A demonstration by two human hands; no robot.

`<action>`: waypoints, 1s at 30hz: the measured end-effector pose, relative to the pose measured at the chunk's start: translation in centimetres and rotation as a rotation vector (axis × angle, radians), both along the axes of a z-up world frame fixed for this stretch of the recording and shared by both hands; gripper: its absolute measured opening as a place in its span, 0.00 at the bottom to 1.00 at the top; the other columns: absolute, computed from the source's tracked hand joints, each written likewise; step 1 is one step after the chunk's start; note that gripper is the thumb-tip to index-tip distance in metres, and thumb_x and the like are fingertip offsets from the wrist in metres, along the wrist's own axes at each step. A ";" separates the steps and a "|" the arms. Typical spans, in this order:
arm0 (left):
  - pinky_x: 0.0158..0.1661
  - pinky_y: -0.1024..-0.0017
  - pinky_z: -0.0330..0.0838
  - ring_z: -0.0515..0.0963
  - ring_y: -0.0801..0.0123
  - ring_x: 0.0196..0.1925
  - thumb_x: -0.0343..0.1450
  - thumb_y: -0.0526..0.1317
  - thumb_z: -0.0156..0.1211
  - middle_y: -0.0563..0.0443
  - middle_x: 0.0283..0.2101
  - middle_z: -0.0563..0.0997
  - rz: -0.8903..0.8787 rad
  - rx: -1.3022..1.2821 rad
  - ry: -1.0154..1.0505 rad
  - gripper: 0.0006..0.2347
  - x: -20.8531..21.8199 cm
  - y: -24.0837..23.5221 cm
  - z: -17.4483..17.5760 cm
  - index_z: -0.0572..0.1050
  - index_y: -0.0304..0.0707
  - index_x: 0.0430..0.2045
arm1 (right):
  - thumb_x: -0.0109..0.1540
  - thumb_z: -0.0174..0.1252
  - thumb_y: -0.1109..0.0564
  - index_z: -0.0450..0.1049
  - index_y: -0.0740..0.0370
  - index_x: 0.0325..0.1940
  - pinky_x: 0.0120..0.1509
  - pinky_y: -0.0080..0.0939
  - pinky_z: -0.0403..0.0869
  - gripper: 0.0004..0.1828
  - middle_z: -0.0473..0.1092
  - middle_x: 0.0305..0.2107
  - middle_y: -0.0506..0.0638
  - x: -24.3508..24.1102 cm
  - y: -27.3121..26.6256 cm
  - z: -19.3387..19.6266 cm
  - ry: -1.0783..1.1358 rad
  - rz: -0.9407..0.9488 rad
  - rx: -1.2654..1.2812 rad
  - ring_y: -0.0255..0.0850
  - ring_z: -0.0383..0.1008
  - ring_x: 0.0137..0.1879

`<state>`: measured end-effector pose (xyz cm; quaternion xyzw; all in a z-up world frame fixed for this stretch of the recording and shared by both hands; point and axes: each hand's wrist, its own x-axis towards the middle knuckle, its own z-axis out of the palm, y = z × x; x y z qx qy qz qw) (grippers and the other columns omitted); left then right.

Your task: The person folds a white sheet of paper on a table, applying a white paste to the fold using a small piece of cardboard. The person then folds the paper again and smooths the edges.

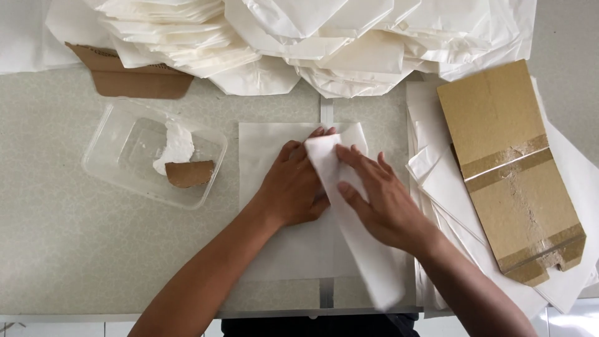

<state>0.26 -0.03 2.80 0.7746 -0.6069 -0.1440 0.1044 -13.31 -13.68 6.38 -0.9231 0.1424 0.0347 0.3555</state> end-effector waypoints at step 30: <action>0.65 0.44 0.49 0.56 0.49 0.77 0.71 0.38 0.49 0.45 0.73 0.63 0.023 -0.127 0.066 0.22 1.5 -0.2 -1.7 0.68 0.49 0.64 | 0.72 0.43 0.44 0.81 0.53 0.38 0.59 0.47 0.68 0.23 0.77 0.31 0.47 5.0 -8.3 -2.3 -0.470 0.117 0.276 0.44 0.76 0.47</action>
